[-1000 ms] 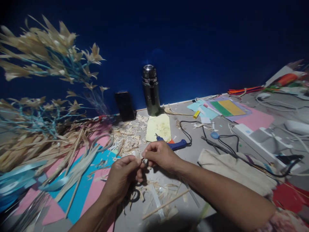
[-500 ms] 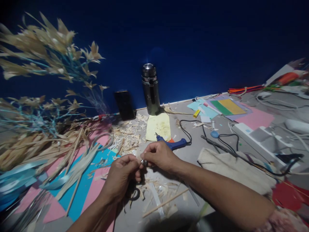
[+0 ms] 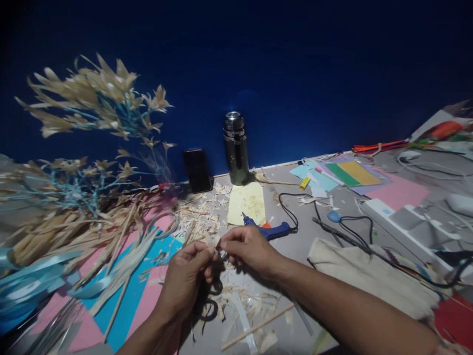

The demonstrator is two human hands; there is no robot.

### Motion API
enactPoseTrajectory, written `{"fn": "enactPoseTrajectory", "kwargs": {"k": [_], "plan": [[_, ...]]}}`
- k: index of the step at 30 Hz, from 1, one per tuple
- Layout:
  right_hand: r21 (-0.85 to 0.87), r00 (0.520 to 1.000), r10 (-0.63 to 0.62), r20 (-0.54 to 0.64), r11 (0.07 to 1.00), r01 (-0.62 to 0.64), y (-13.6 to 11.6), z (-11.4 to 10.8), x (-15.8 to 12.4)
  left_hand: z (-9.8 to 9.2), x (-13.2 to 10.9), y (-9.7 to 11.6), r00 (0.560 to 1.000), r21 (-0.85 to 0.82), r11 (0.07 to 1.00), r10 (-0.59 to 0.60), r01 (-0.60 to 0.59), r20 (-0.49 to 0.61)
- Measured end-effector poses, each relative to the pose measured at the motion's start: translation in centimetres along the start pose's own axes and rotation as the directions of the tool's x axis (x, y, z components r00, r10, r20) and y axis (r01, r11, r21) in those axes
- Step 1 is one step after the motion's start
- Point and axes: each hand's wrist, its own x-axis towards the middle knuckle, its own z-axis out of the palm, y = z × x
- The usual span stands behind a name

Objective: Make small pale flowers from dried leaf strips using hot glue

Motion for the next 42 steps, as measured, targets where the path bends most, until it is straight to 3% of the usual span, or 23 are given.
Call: {"fn": "enactPoseTrajectory", "kwargs": {"k": [18,27,36,42], "plan": [[-0.203,0.986,-0.144,-0.088,0.971,0.123,0.7,0.7,-0.3,0.4,-0.5,-0.5,0.992,0.166,0.983,0.089,-0.072,-0.094],[-0.129,0.989,-0.113,-0.097,0.987,0.1,0.8,0.9,-0.5,0.2,-0.4,-0.5,0.987,0.277,0.954,0.14,-0.112,-0.084],[-0.064,0.997,-0.007,-0.076,0.998,0.002,0.3,0.8,-0.3,0.4,-0.8,-0.4,0.98,0.315,0.938,0.181,-0.148,-0.078],[-0.183,0.992,-0.101,-0.076,0.979,0.086,0.5,0.8,-0.5,0.3,-0.6,-0.3,0.974,0.31,0.932,0.219,-0.19,-0.061]]}}
